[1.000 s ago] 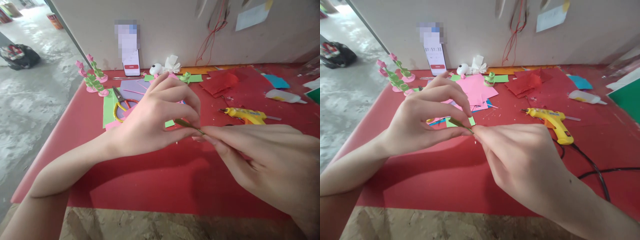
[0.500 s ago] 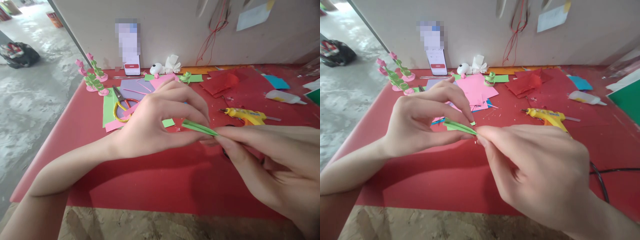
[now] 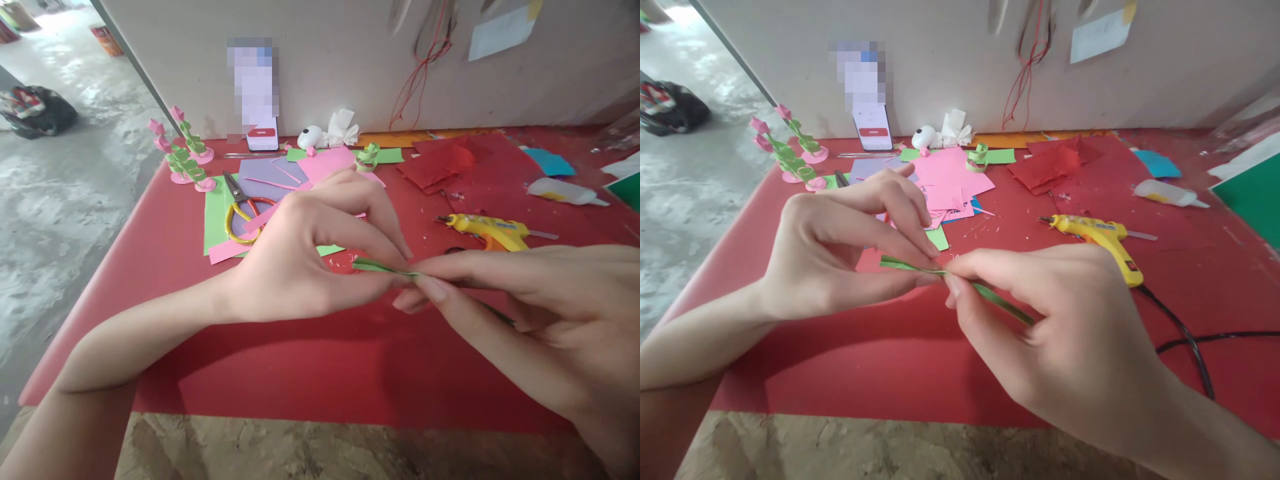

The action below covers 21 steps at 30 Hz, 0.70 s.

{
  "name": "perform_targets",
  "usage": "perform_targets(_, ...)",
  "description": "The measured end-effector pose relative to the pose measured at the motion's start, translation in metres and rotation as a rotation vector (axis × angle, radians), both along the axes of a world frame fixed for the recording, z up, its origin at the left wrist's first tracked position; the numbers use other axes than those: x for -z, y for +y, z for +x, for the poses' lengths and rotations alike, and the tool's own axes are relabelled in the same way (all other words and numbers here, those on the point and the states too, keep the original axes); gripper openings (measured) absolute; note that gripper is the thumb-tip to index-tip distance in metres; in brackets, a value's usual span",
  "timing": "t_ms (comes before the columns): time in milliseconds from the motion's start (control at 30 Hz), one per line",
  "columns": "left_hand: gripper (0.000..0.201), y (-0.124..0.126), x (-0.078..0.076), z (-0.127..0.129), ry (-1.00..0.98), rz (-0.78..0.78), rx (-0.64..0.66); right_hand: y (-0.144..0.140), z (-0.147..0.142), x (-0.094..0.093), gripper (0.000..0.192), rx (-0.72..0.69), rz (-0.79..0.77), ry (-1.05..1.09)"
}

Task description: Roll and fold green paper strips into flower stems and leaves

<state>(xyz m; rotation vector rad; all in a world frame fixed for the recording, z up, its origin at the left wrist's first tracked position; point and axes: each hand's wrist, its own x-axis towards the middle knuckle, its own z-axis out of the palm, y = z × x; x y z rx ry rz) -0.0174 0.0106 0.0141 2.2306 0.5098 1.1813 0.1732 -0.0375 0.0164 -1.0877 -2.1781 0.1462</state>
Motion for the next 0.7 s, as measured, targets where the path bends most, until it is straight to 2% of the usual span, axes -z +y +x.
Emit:
perform_targets(200,0.013,-0.001,0.002,0.002,-0.052,-0.169,0.016,0.002,0.004,0.002,0.008,0.024,0.095,-0.079)
perform_targets(367,0.011,-0.001,0.004,0.003,-0.059,-0.239,0.01,-0.001,0.008,0.001,0.008,0.067,0.15,-0.133)
perform_targets(500,0.004,0.001,0.002,0.003,0.007,-0.25,-0.036,0.001,0.009,-0.001,0.006,0.096,0.089,-0.108)
perform_targets(700,0.002,0.003,0.004,0.004,-0.054,-0.258,-0.025,0.002,0.015,-0.006,0.007,0.1,0.018,-0.089)
